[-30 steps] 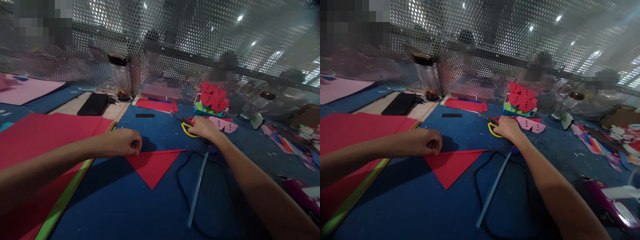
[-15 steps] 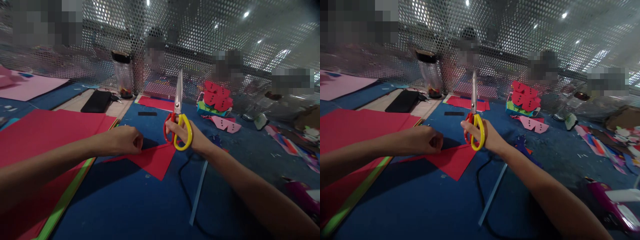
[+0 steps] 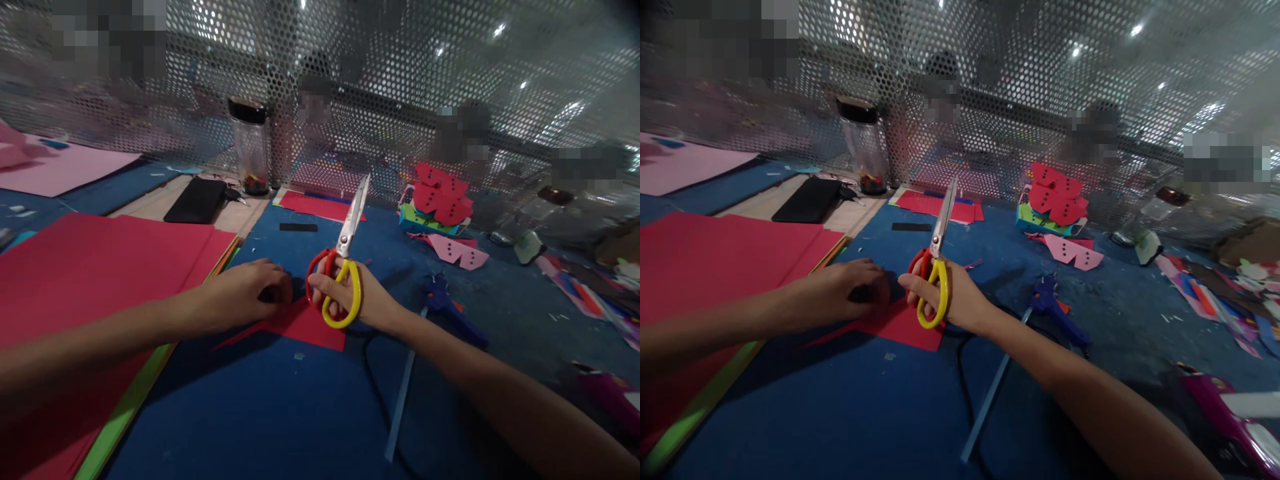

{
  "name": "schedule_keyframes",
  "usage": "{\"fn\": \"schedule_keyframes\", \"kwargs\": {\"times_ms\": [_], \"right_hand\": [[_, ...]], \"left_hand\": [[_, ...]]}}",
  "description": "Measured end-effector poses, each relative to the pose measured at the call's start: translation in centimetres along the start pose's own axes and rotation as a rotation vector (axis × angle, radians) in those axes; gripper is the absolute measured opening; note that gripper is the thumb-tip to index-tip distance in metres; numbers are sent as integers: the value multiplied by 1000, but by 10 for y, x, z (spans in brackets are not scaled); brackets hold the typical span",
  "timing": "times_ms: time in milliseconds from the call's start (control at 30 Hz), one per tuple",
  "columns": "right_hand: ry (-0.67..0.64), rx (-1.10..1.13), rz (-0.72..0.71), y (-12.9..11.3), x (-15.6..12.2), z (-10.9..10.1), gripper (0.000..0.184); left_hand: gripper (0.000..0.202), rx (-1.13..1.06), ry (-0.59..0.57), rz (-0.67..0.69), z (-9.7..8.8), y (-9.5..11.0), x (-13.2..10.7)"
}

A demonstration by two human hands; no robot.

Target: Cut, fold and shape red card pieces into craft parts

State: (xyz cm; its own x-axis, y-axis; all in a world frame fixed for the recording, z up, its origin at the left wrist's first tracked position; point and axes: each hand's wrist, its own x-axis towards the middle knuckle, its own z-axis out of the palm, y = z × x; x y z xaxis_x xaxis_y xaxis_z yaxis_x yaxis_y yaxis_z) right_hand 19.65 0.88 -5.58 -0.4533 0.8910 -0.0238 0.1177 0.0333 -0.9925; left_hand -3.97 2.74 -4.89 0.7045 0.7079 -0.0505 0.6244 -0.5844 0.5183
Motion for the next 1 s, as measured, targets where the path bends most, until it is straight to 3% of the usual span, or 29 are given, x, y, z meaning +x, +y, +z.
{"fn": "schedule_keyframes", "kwargs": {"times_ms": [133, 500, 1000], "right_hand": [[-1, -3, 18, 3, 2, 2, 32], [5, -77, -16, 7, 5, 1, 36], [149, -225, -16, 2, 6, -24, 36]], "left_hand": [[15, -4, 57, 145, 5, -4, -1], [15, 69, 220, 355, 14, -4, -9], [14, 48, 240, 392, 15, -9, -8]]}}
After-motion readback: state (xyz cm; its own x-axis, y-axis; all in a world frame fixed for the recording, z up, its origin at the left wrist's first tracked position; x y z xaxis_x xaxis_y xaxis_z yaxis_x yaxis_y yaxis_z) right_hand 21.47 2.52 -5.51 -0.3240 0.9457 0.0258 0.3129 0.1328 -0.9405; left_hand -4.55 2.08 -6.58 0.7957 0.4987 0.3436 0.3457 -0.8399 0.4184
